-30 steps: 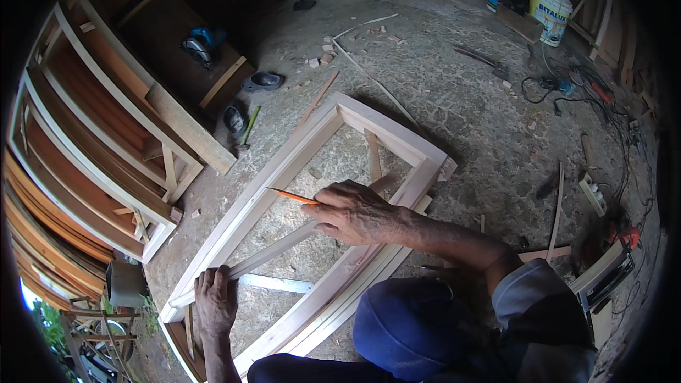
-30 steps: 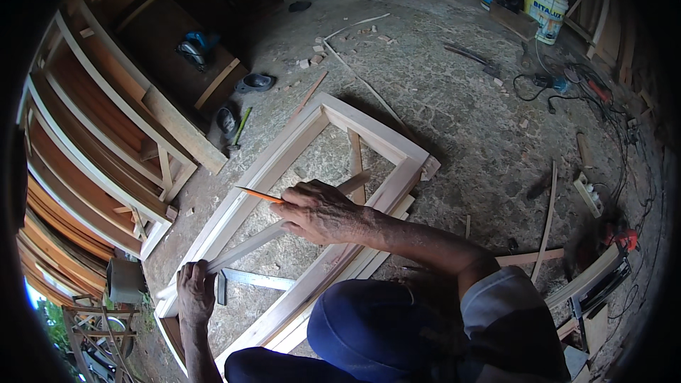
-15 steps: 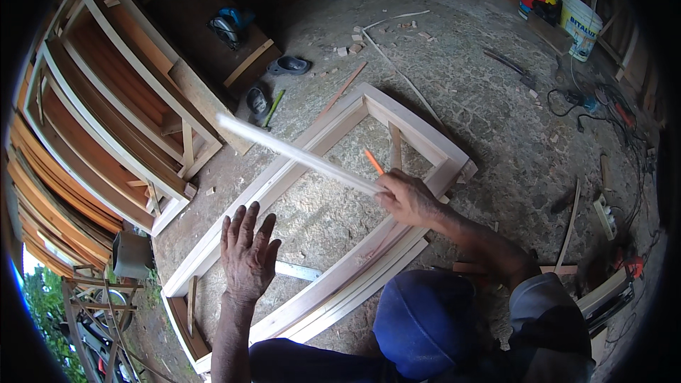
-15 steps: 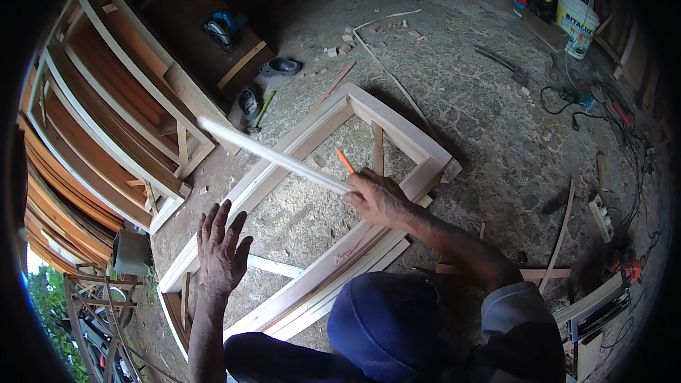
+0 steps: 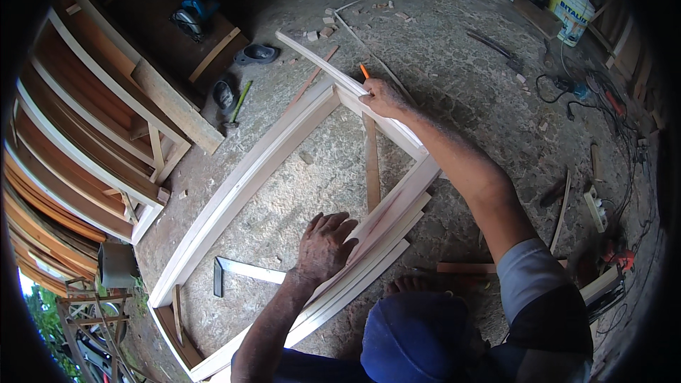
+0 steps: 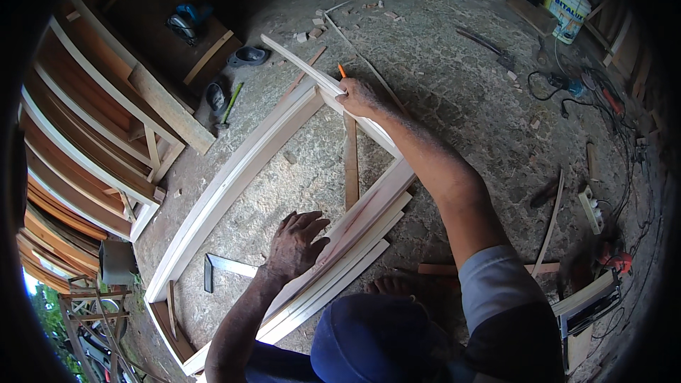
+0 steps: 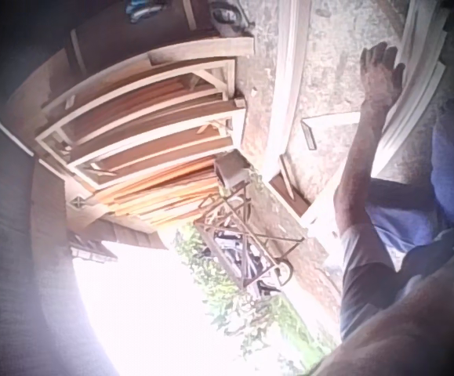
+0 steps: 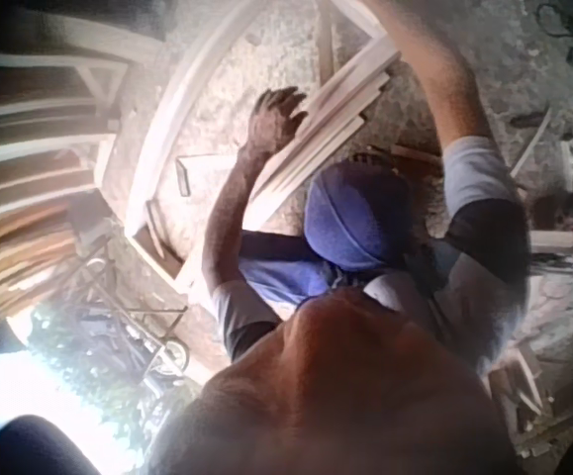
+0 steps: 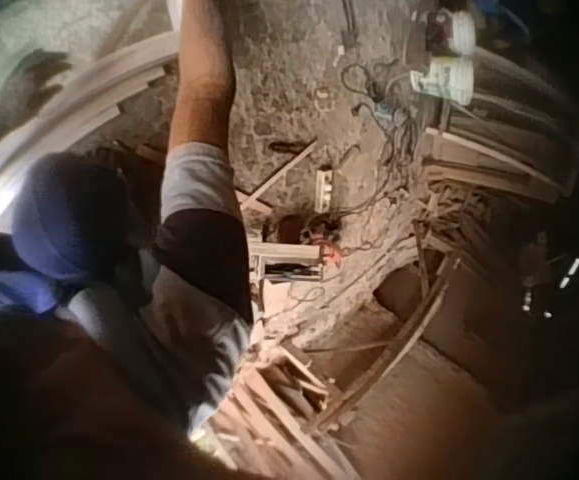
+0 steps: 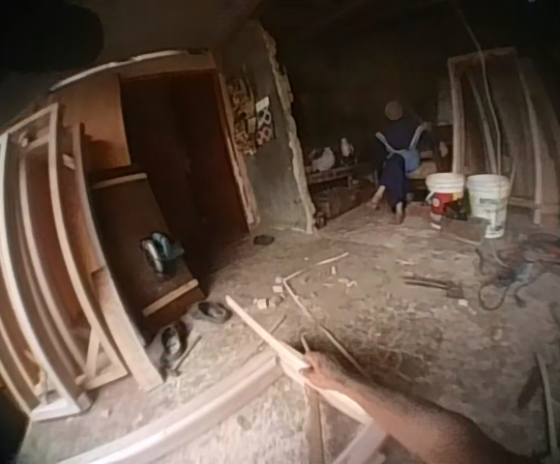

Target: The person measures and marks thin wooden strips using a try square and pencil, then cuts them with a hand saw. The person fits the cut strips into a larger wooden frame structure on the ground.

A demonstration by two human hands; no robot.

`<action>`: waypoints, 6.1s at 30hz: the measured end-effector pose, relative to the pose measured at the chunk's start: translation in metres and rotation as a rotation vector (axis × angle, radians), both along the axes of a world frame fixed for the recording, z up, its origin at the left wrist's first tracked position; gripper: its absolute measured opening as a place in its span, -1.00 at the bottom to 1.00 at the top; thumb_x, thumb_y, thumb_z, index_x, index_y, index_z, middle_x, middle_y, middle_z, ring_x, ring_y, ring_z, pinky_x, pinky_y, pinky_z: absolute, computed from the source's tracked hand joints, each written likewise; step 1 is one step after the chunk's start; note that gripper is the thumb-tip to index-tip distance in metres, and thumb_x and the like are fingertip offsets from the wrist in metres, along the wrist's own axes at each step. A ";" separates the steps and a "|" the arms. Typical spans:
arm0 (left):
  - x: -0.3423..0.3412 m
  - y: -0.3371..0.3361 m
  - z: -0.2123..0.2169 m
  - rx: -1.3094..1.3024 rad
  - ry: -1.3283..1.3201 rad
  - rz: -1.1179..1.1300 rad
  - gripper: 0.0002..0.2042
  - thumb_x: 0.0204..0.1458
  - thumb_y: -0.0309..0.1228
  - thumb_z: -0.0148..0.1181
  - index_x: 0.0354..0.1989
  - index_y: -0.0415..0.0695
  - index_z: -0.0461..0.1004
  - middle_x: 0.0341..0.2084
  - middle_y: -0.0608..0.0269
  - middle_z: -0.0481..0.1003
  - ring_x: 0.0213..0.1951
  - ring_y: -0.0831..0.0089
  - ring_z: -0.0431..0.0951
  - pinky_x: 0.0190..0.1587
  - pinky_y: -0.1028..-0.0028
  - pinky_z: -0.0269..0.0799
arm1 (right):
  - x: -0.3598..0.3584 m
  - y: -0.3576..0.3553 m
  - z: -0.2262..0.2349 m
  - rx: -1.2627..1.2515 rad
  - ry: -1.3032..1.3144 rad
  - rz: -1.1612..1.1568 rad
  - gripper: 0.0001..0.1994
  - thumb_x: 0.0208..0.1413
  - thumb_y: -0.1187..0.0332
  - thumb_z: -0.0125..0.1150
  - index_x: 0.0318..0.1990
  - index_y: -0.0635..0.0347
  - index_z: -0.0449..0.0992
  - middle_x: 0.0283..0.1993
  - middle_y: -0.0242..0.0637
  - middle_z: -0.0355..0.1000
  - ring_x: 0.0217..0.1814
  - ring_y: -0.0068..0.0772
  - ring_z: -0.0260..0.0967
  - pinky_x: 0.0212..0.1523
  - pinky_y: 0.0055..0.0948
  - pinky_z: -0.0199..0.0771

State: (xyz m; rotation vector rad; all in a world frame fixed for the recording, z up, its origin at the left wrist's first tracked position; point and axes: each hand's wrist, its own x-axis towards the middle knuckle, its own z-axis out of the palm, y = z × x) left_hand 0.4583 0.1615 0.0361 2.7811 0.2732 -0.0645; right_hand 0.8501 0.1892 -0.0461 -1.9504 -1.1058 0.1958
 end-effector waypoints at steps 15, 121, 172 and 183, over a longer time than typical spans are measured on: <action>0.056 -0.060 -0.086 -0.209 -0.140 0.449 -0.55 0.17 -0.06 0.26 0.15 -0.01 0.49 0.04 0.21 0.51 0.08 0.09 0.50 0.07 0.08 0.37 | 0.008 -0.023 -0.029 -0.073 -0.023 0.100 -0.76 0.18 0.35 0.32 -0.15 0.31 0.43 -0.37 -0.11 0.44 -0.32 -0.21 0.46 -0.27 -0.19 0.42; 0.242 -0.080 -0.130 -0.727 -0.163 0.568 -0.74 0.12 -0.20 0.18 -0.20 -0.14 0.58 -0.23 0.04 0.62 -0.08 0.06 0.62 -0.07 0.15 0.53 | -0.076 0.121 -0.022 -0.355 -0.682 0.307 -0.62 0.13 0.52 0.21 0.11 0.14 0.39 0.05 -0.24 0.28 0.16 -0.21 0.27 0.11 -0.10 0.30; 0.254 -0.066 -0.092 -0.980 -0.299 0.822 -0.46 0.21 -0.20 0.18 0.32 -0.14 0.28 -0.06 -0.09 0.51 -0.01 0.06 0.60 -0.05 0.19 0.54 | -0.128 0.106 -0.114 -0.068 0.547 -0.298 -0.64 0.33 0.44 0.09 0.25 0.17 0.43 -0.11 -0.23 0.54 -0.11 -0.34 0.51 -0.04 -0.40 0.49; 0.242 -0.057 -0.101 -0.855 -0.234 0.746 -0.46 0.21 -0.20 0.18 0.33 -0.13 0.27 -0.05 -0.09 0.50 0.00 0.03 0.59 -0.05 0.17 0.53 | -0.091 0.123 -0.106 0.108 0.937 -0.350 -0.77 0.39 0.29 0.09 0.05 0.20 0.49 -0.28 -0.39 0.44 -0.36 -0.54 0.44 -0.49 -0.47 0.63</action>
